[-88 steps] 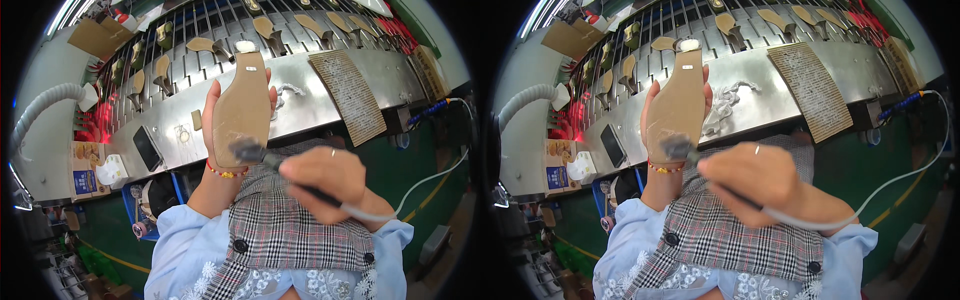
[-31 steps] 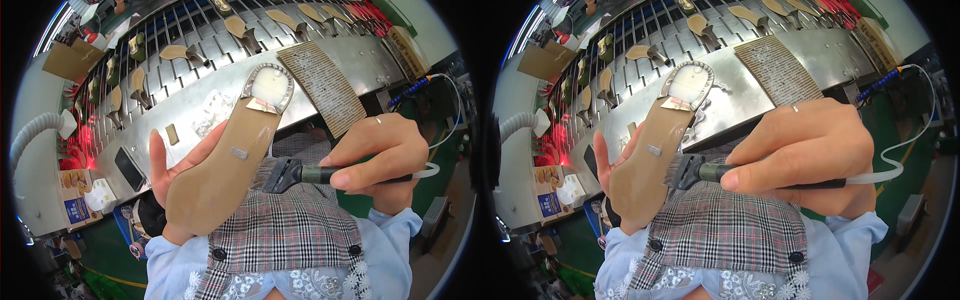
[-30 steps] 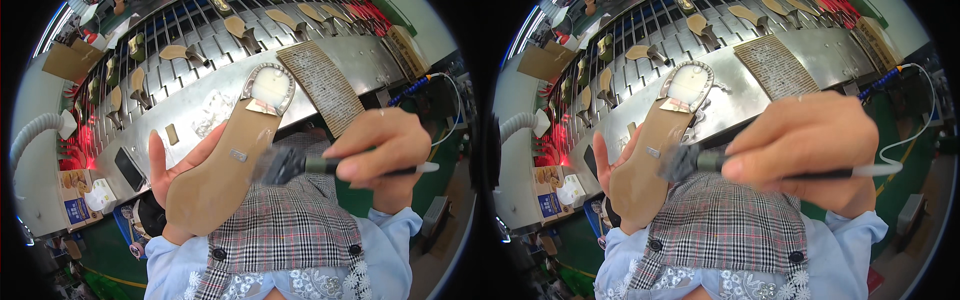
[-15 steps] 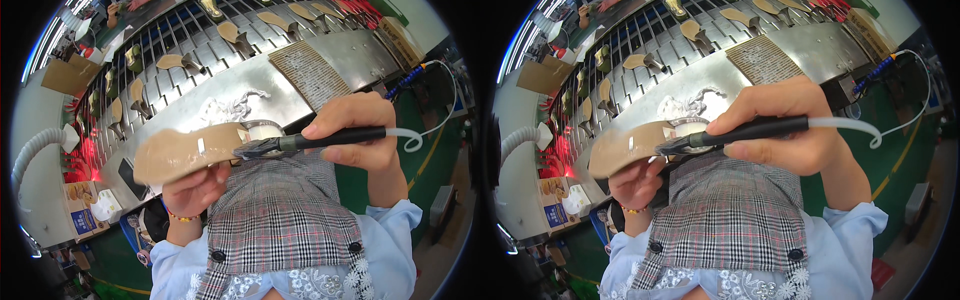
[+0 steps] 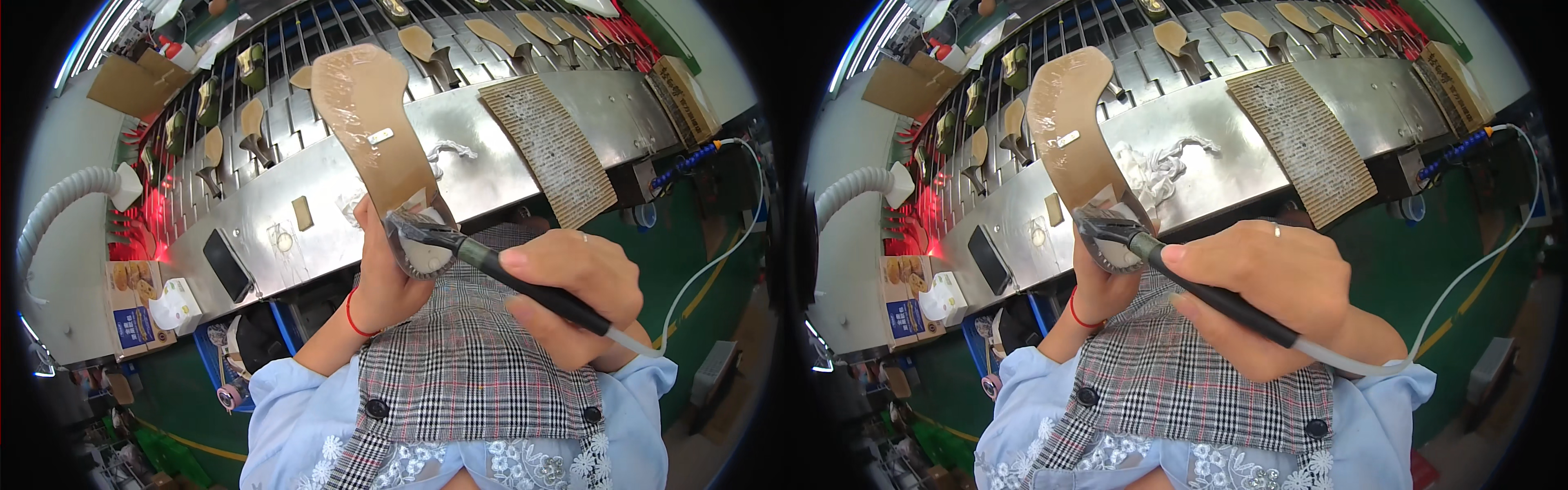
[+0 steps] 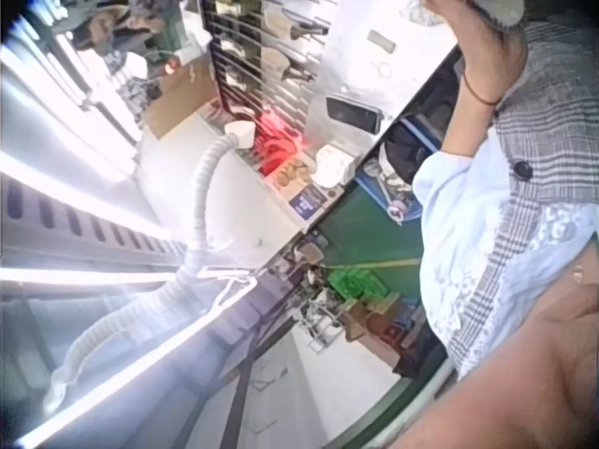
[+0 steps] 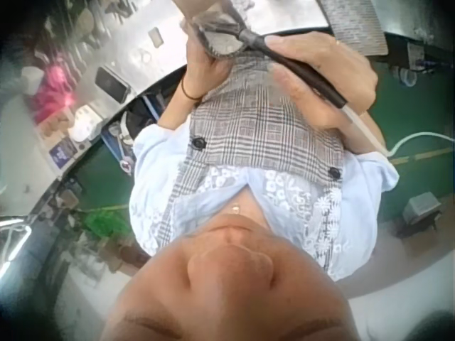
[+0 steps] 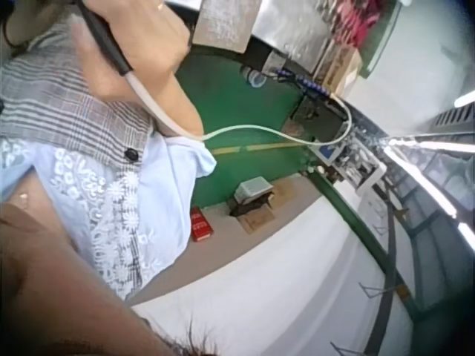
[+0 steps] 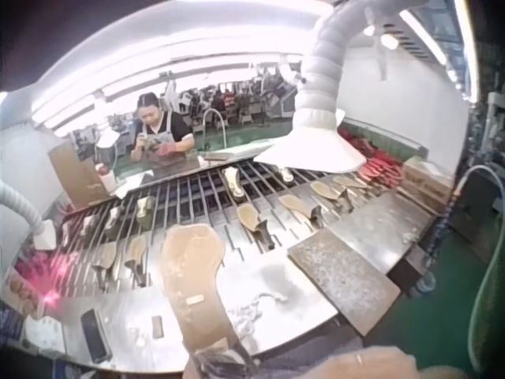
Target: The person applies a white adhesive substance to the bottom of a shoe sole using a brush. They repeatedly dip the brush into a container and spread the glue across the surface of the sole, then place the treated sole onto a metal rack.
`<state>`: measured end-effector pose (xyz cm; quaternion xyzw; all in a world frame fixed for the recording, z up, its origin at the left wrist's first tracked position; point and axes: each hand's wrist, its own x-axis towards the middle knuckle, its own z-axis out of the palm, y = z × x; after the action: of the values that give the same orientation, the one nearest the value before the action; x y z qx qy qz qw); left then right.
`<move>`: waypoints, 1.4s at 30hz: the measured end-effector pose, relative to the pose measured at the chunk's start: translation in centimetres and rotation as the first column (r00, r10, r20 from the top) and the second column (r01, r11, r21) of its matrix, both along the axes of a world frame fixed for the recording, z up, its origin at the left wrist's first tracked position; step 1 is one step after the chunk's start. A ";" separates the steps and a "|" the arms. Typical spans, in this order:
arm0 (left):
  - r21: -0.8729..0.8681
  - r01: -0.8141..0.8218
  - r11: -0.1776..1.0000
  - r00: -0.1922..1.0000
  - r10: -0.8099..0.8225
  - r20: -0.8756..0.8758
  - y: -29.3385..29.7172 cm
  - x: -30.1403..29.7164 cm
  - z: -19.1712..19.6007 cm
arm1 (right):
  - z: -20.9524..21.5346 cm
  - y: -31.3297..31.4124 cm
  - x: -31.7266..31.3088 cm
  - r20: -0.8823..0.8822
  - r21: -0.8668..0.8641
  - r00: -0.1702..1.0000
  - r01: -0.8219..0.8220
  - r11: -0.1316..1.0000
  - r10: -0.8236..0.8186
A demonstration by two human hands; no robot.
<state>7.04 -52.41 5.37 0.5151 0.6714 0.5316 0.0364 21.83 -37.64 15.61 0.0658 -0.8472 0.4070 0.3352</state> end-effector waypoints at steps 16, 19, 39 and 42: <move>-0.045 -0.025 0.999 0.958 0.037 0.284 -0.4 -0.2 2.6 | 1.2 1.9 -0.3 0.206 -0.069 0.918 -0.332 0.941 0.339; -0.109 0.063 0.992 0.976 -0.039 0.213 -0.8 -0.6 3.2 | 2.3 2.7 -0.4 0.227 -0.106 0.869 -0.427 0.898 0.440; 0.176 0.216 0.960 0.539 -0.267 0.799 -3.1 -2.0 1.5 | 1.4 3.6 0.7 0.064 0.042 0.967 -0.249 0.968 0.246; 0.267 0.174 0.948 0.400 -0.316 0.860 -3.1 -2.0 2.0 | 1.3 3.9 0.6 0.071 0.037 0.982 -0.180 0.983 0.177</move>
<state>5.07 -55.55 7.33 0.2500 0.4291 0.7549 0.4283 22.45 -33.73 16.95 0.1350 -0.8574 0.4188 0.2670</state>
